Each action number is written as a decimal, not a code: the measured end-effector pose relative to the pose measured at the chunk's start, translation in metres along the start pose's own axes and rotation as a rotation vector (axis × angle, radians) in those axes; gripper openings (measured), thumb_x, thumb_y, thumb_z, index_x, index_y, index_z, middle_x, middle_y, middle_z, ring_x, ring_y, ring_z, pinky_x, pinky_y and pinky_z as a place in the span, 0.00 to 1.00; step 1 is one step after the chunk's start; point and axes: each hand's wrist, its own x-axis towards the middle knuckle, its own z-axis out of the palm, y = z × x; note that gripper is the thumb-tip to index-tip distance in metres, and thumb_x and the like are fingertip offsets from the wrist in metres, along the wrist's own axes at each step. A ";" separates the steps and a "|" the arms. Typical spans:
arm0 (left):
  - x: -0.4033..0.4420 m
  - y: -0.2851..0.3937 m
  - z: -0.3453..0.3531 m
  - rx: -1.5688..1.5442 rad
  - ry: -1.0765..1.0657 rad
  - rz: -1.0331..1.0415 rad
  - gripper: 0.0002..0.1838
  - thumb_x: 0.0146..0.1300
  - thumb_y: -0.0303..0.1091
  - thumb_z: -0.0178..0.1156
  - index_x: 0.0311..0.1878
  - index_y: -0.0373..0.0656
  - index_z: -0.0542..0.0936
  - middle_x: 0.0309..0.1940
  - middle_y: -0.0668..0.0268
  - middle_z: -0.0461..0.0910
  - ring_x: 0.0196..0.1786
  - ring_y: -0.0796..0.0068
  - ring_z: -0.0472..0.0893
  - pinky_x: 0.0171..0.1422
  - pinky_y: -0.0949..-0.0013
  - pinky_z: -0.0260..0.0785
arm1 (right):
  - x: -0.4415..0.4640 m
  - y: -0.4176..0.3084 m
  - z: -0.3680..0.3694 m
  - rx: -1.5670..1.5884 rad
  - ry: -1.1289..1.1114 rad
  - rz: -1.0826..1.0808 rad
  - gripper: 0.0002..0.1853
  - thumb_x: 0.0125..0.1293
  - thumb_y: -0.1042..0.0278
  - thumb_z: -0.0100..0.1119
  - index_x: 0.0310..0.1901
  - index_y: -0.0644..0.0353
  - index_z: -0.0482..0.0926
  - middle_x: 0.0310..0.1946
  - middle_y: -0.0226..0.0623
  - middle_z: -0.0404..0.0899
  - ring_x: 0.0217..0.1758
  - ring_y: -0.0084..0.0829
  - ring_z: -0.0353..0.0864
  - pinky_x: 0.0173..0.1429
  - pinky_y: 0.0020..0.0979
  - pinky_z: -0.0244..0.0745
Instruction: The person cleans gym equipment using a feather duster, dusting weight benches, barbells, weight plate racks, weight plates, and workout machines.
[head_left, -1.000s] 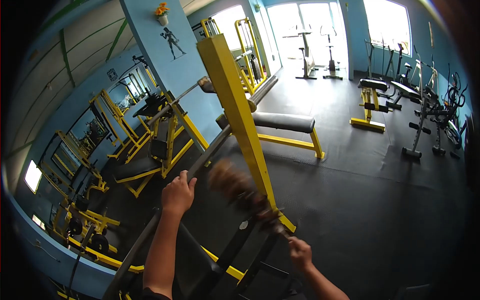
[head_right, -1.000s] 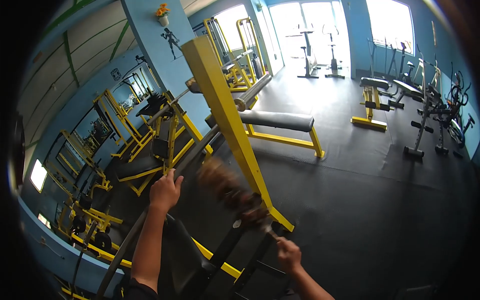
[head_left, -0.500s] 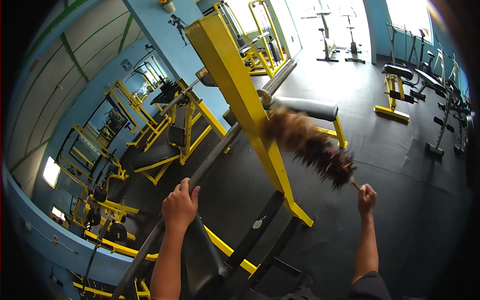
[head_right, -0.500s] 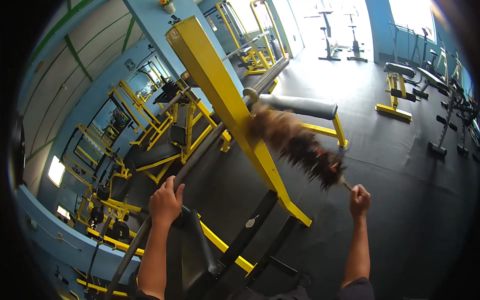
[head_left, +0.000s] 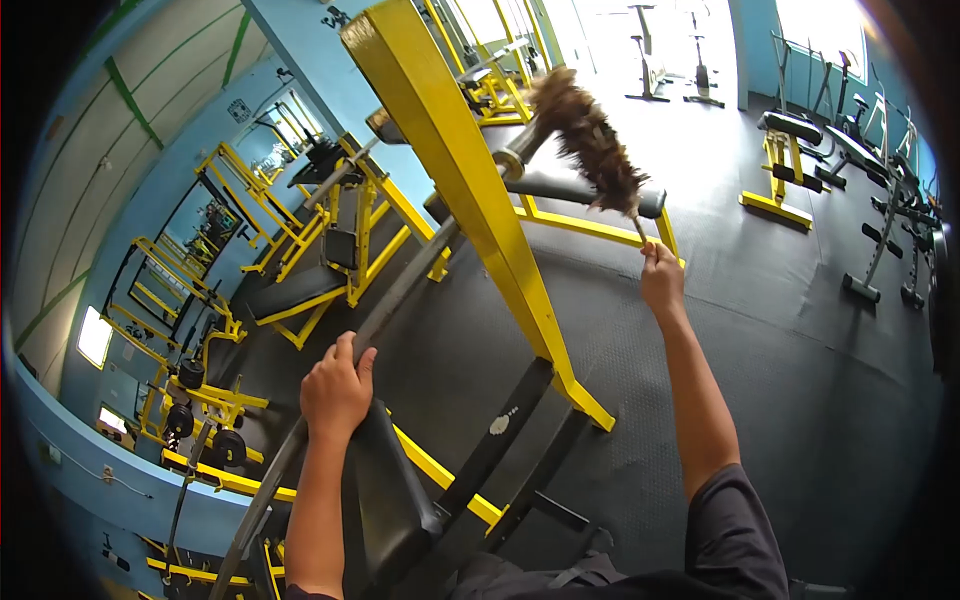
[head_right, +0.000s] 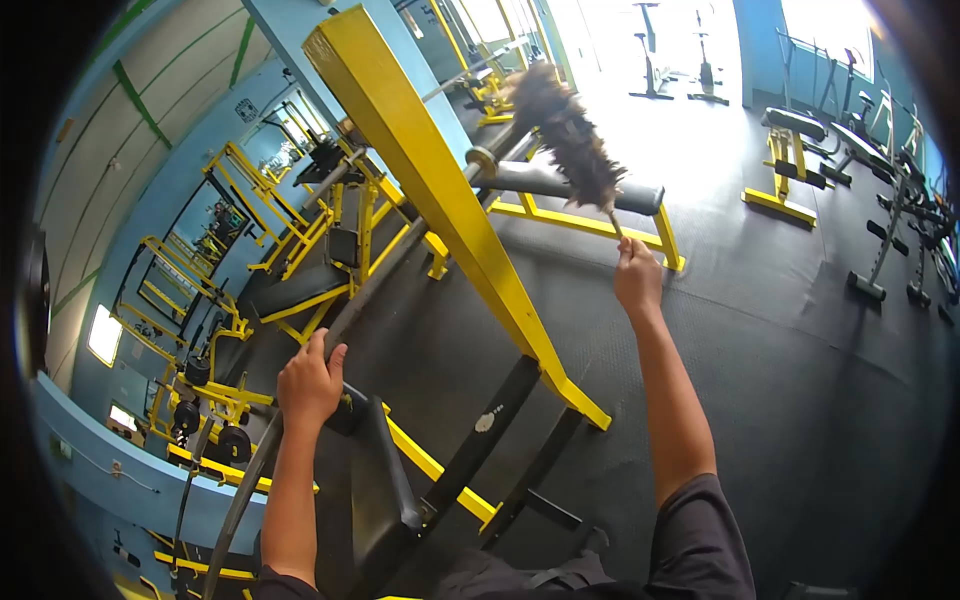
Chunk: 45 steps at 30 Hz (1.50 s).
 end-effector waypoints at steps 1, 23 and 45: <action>-0.001 0.000 0.000 -0.007 -0.003 -0.004 0.24 0.73 0.52 0.49 0.59 0.42 0.74 0.45 0.54 0.83 0.44 0.49 0.84 0.47 0.52 0.76 | -0.009 0.001 -0.002 -0.011 0.061 0.002 0.20 0.76 0.55 0.46 0.41 0.63 0.82 0.30 0.49 0.82 0.34 0.49 0.83 0.39 0.45 0.73; -0.006 0.000 0.005 0.028 0.040 -0.004 0.26 0.74 0.55 0.46 0.61 0.44 0.73 0.48 0.56 0.82 0.48 0.50 0.82 0.51 0.53 0.75 | -0.197 0.000 -0.045 0.331 -0.199 0.076 0.18 0.76 0.59 0.50 0.34 0.63 0.79 0.16 0.30 0.65 0.22 0.20 0.64 0.28 0.29 0.62; -0.022 -0.007 0.019 0.055 0.161 0.130 0.27 0.73 0.44 0.50 0.71 0.46 0.65 0.62 0.62 0.73 0.62 0.60 0.74 0.63 0.57 0.68 | -0.401 0.138 -0.048 -0.411 -0.473 0.497 0.21 0.75 0.49 0.42 0.39 0.57 0.78 0.34 0.55 0.82 0.42 0.60 0.81 0.44 0.55 0.73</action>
